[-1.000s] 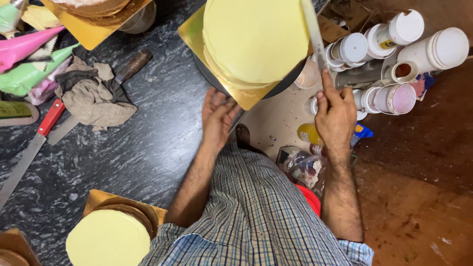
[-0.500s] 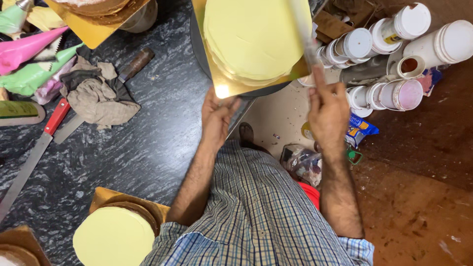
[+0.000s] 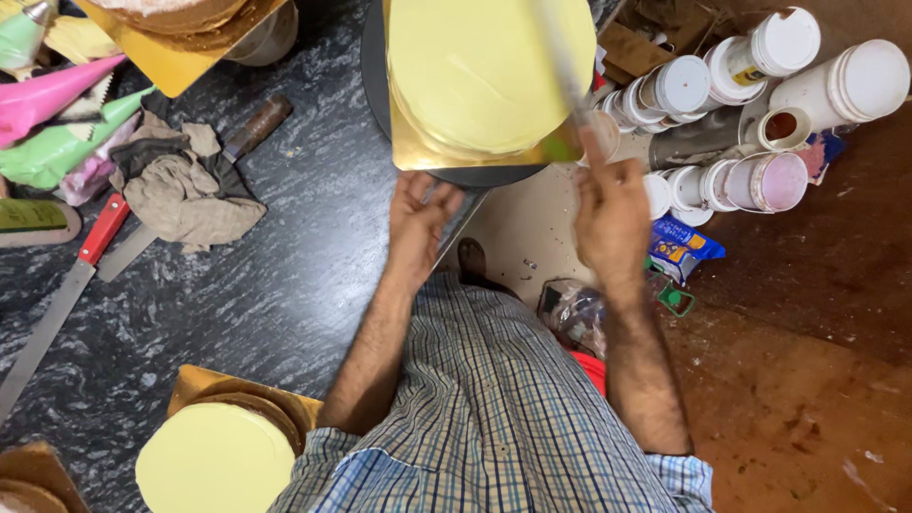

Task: The person frosts several round cakes using a palette knife and a scraper, smoothing the cream on the tops and sides of each cake.

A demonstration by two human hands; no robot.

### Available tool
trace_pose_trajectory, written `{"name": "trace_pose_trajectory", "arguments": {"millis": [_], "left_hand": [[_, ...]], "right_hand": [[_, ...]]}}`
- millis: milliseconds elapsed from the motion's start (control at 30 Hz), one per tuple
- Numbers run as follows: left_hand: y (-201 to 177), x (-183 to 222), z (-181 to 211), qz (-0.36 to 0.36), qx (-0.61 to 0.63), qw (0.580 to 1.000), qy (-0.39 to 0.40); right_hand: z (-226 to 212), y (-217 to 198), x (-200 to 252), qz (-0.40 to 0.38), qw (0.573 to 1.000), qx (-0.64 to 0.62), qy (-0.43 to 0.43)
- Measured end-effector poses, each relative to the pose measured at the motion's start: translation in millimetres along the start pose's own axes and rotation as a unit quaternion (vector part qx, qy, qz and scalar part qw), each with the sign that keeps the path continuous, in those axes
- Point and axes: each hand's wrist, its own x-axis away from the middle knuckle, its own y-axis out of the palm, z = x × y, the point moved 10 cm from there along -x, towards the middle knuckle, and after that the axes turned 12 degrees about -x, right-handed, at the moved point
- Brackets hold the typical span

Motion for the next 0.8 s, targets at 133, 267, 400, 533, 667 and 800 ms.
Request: {"name": "trace_pose_trajectory", "arguments": {"millis": [133, 267, 400, 533, 667, 800], "left_hand": [[-15.9, -0.9, 4.1, 0.05, 0.026, 0.998, 0.038], [16.7, 3.2, -34.0, -0.02, 0.021, 0.999, -0.031], [10.6, -1.3, -29.9, 0.004, 0.015, 0.998, -0.053], [-20.1, -5.3, 1.0, 0.088, 0.022, 0.995, 0.052], [-3.1, 1.2, -29.4, -0.004, 0.049, 0.998, -0.032], [-23.6, -10.2, -17.9, 0.034, 0.165, 0.986, 0.007]], "right_hand": [[19.3, -12.8, -7.0, -0.007, 0.997, 0.065, 0.032], [-13.1, 28.8, 15.8, -0.099, 0.992, 0.033, 0.069], [-22.2, 29.2, 11.3, -0.097, 0.995, -0.011, -0.011], [9.3, -8.5, -13.8, -0.009, 0.999, 0.041, -0.009], [0.3, 6.1, 1.5, -0.078, 0.995, 0.055, 0.036], [-31.8, 18.8, 22.1, -0.1, 0.993, -0.05, -0.025]]}}
